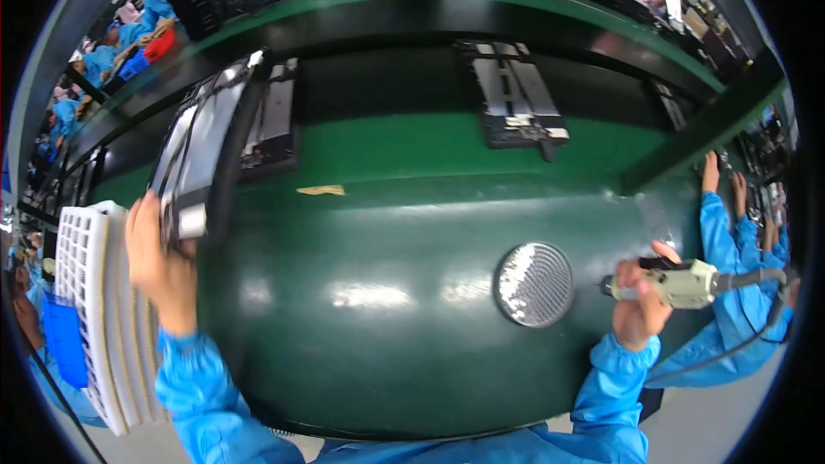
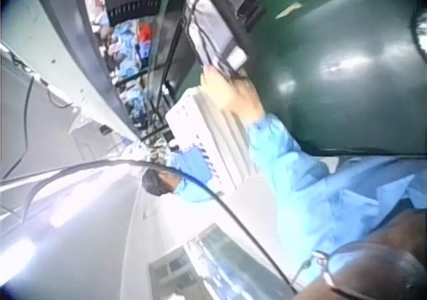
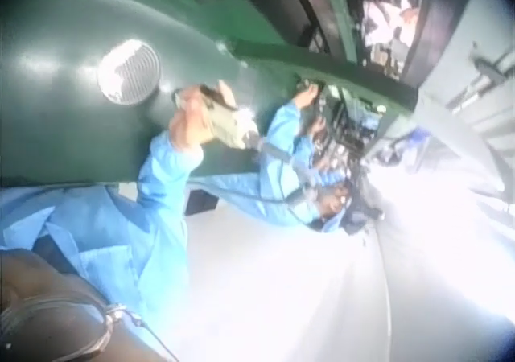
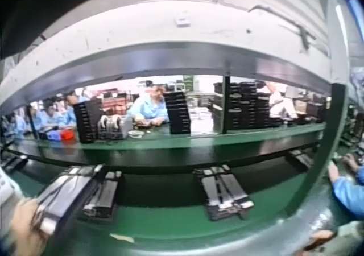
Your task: The person assembles electronic tablet frames on a production line by inserting ribbon cables, batteries, and screen components into the frames, then securing them with screws using an electric screwdriver.
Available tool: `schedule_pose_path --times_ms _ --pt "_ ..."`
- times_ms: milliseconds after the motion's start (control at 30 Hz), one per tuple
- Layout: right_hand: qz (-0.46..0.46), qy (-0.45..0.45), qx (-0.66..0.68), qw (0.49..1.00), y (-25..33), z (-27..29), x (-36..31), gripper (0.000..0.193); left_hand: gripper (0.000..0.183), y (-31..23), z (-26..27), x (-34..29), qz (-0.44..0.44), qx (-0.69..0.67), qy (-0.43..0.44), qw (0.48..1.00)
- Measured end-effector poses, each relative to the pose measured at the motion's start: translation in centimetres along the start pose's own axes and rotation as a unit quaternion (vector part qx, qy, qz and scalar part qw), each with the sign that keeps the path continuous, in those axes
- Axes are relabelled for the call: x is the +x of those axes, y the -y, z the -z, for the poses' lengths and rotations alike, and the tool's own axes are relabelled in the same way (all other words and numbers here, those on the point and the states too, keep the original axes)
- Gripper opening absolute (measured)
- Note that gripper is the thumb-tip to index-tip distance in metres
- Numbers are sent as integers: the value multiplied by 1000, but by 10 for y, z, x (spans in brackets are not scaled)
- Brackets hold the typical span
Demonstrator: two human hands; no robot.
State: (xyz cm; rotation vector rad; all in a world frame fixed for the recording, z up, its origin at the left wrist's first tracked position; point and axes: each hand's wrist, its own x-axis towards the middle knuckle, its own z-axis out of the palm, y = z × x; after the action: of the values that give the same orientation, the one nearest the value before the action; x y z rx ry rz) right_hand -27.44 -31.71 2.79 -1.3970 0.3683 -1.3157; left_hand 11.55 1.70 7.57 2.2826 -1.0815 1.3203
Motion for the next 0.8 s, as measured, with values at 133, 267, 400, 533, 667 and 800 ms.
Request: schedule_pose_path --times_ms 133,267,400,533,667,800 --pt "-56 37 -40 997 -2 -3 5 53 33 -87 69 -41 -65 -41 91 993" --pt "-53 85 29 995 1 -3 9 42 31 -164 83 -79 -110 -55 213 969" --pt "-57 86 52 993 2 -4 9 39 46 -191 77 -103 -88 -191 330 920" --pt "-55 74 31 995 2 -1 2 37 51 -184 71 -76 -35 -304 422 854" --pt "-64 74 30 995 7 0 2 38 51 -182 71 -63 -66 -283 438 851" --pt "-69 77 25 994 11 0 2 39 37 -194 73 -56 -121 -278 412 859"
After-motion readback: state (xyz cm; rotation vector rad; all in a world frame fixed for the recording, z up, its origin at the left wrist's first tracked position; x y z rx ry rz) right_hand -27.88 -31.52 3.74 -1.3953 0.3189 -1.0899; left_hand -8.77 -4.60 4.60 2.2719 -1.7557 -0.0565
